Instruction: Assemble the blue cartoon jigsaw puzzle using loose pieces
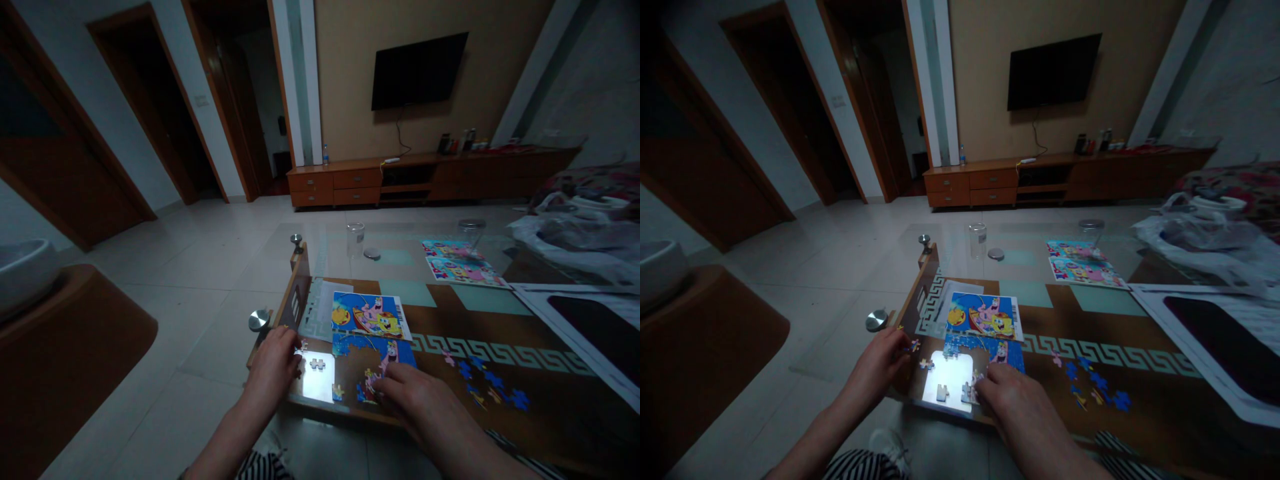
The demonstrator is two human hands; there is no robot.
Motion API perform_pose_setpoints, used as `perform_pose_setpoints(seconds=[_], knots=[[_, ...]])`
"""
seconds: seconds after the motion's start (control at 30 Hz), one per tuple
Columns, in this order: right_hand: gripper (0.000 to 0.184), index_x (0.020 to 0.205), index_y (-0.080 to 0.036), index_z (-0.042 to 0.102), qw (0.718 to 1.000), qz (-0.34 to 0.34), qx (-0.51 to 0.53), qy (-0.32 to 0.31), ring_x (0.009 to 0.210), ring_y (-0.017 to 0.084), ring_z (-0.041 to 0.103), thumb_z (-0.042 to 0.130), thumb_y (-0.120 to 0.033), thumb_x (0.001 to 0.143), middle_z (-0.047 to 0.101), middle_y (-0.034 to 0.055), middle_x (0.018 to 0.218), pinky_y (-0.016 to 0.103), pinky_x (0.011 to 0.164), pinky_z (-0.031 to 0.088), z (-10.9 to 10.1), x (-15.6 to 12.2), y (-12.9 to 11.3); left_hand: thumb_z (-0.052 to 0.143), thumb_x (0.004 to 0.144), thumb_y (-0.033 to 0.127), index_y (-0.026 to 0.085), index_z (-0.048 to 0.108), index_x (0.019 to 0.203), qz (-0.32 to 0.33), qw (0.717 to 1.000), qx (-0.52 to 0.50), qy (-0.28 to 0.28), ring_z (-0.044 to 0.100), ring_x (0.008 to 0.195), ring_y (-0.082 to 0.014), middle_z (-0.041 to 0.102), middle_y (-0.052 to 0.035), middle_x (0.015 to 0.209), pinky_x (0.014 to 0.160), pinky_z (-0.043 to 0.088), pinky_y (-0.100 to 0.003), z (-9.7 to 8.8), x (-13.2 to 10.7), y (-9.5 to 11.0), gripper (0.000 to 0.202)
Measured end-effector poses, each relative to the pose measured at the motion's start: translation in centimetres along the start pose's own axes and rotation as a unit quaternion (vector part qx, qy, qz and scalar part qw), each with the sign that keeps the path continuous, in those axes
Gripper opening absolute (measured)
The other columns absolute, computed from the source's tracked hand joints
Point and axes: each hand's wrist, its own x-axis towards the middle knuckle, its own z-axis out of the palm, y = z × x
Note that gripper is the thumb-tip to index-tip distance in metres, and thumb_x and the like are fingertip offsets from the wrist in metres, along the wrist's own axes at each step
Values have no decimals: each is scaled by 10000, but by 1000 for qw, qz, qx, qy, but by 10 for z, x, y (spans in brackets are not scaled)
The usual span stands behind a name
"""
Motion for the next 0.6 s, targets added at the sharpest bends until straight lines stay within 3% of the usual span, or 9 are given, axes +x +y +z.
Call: perform_pose_setpoints(seconds=[0.23, 0.43, 0.6], knots=[[268, 1027, -180, 657, 997, 34, 1, -67, 1005, 278, 545, 495, -41, 865, 593, 111, 1084, 410, 823, 463, -6, 4, -18, 514, 743, 114, 193, 554, 841, 3, 1000, 7, -8, 510, 994, -233, 570, -58, 993, 841, 402, -358, 4, 2, -8, 133], [317, 1077, -135, 650, 992, 59, -14, -111, 1035, 314, 524, 515, -15, 817, 587, 141, 1102, 468, 863, 455, -8, 8, -24, 625, 736, 134, 191, 580, 854, 11, 999, 4, -46, 507, 998, -251, 575, -55, 1017, 843, 406, -378, 9, -7, 18, 139], [313, 1079, -162, 662, 995, 47, -26, -87, 1054, 320, 525, 544, -27, 822, 589, 128, 1118, 475, 884, 451, 4, 7, -18, 726, 714, 165, 197, 606, 926, 47, 994, -36, -91, 499, 1027, -239, 569, -48, 1060, 867, 399, -366, 20, -18, 37, 247]])
